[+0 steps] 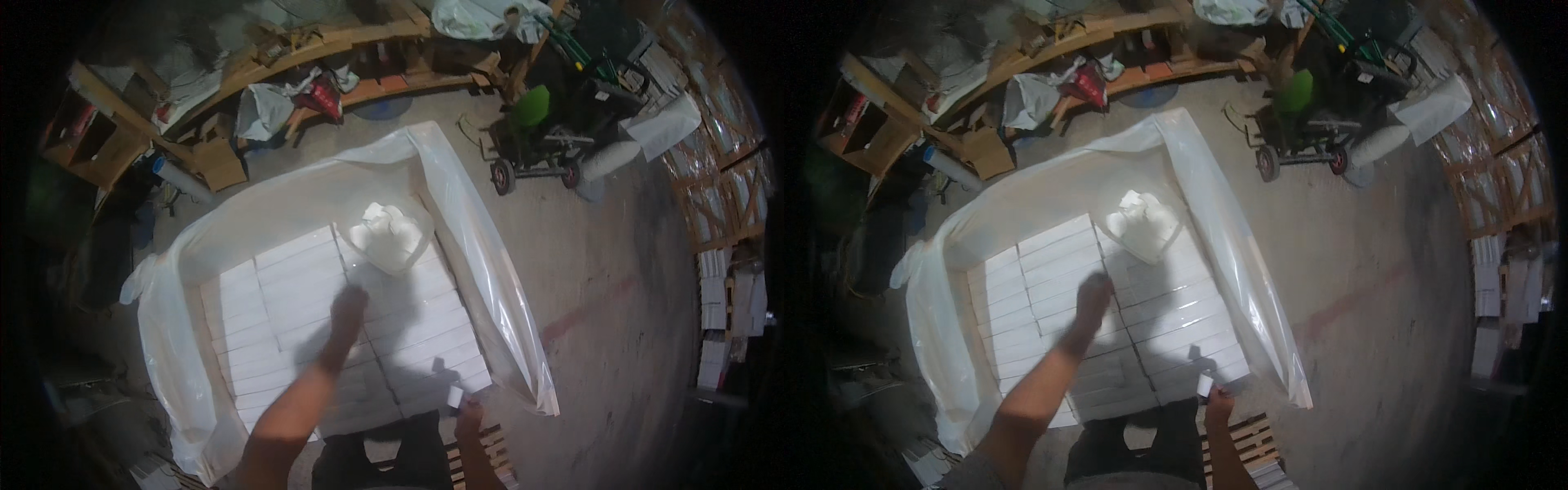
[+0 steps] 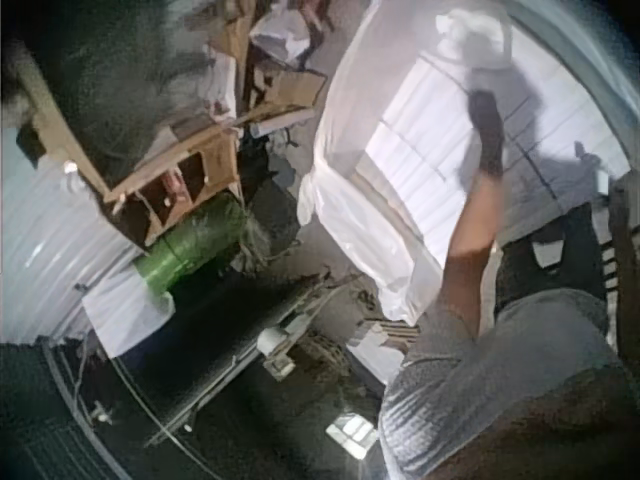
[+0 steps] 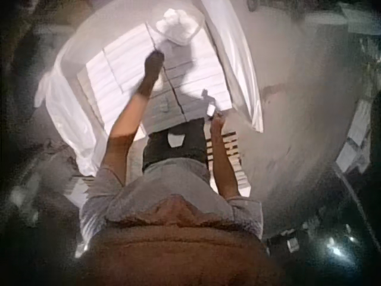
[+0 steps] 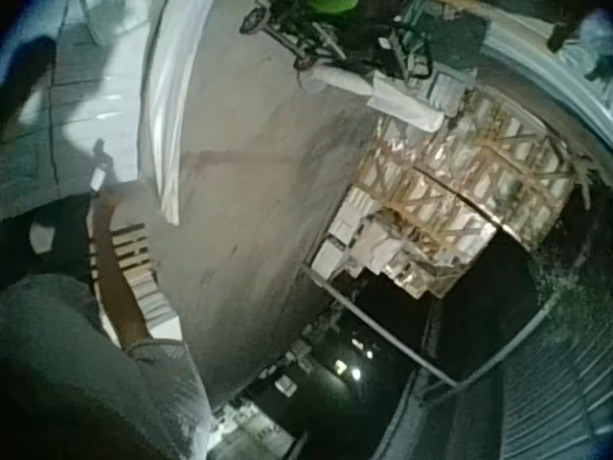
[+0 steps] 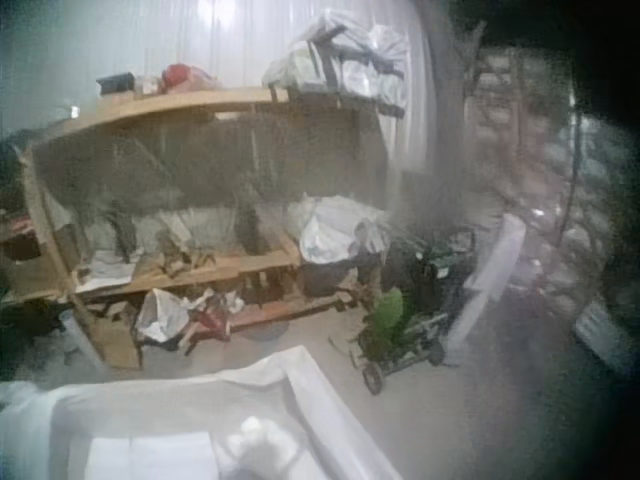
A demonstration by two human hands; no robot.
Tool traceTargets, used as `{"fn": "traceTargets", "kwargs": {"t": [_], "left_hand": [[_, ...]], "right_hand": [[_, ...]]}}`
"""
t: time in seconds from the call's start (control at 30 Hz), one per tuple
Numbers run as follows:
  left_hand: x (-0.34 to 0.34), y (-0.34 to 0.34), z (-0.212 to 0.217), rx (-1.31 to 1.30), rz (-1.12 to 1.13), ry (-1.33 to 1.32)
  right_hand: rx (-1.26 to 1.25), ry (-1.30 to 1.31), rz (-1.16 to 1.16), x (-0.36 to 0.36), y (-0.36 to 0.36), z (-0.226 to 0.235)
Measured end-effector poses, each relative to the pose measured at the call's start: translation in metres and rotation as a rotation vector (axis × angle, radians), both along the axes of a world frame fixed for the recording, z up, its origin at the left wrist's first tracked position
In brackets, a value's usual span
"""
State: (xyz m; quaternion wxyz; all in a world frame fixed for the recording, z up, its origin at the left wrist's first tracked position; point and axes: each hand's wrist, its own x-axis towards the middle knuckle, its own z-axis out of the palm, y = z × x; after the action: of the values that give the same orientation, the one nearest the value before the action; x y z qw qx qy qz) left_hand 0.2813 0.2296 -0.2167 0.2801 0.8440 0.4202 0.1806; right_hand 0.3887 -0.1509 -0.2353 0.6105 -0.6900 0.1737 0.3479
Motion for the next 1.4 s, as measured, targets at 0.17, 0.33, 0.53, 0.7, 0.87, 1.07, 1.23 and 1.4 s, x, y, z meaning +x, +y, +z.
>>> {"fn": "traceTargets", "kwargs": {"t": [0.17, 0.33, 0.53, 0.7, 0.87, 1.07, 1.23, 1.4], "left_hand": [[0.091, 0.075, -0.020, -0.142, 0.304, 0.044], [0.118, 0.081, -0.028, -0.123, 0.215, 0.341], [0.067, 0.010, -0.042, -0.019, -0.095, 0.342], [0.004, -0.122, -0.052, -0.831, -0.199, 0.425], [-0.043, -0.192, -0.083, -0.888, -0.164, 0.563], [-0.085, -0.219, -0.141, -0.708, -0.177, 0.506], [-0.064, -0.196, -0.149, -0.864, 0.075, 0.346], [-0.052, -0.186, -0.165, -0.601, 0.076, 0.370]], "right_hand": [[-0.320, -0.388, 0.598, -0.032, -0.034, -0.039], [-0.369, -0.013, 0.516, -0.034, 0.013, 0.005], [-0.471, -0.260, 0.614, -0.032, 0.038, -0.005], [-0.529, -0.493, 0.736, -0.040, 0.049, -0.036], [-0.555, -0.445, 0.845, -0.048, 0.069, -0.038], [-0.549, -0.355, 0.711, -0.048, 0.079, -0.063], [-0.423, -0.164, 0.533, -0.037, 0.092, -0.089], [-0.399, -0.172, 0.438, -0.032, 0.113, -0.110]]}}
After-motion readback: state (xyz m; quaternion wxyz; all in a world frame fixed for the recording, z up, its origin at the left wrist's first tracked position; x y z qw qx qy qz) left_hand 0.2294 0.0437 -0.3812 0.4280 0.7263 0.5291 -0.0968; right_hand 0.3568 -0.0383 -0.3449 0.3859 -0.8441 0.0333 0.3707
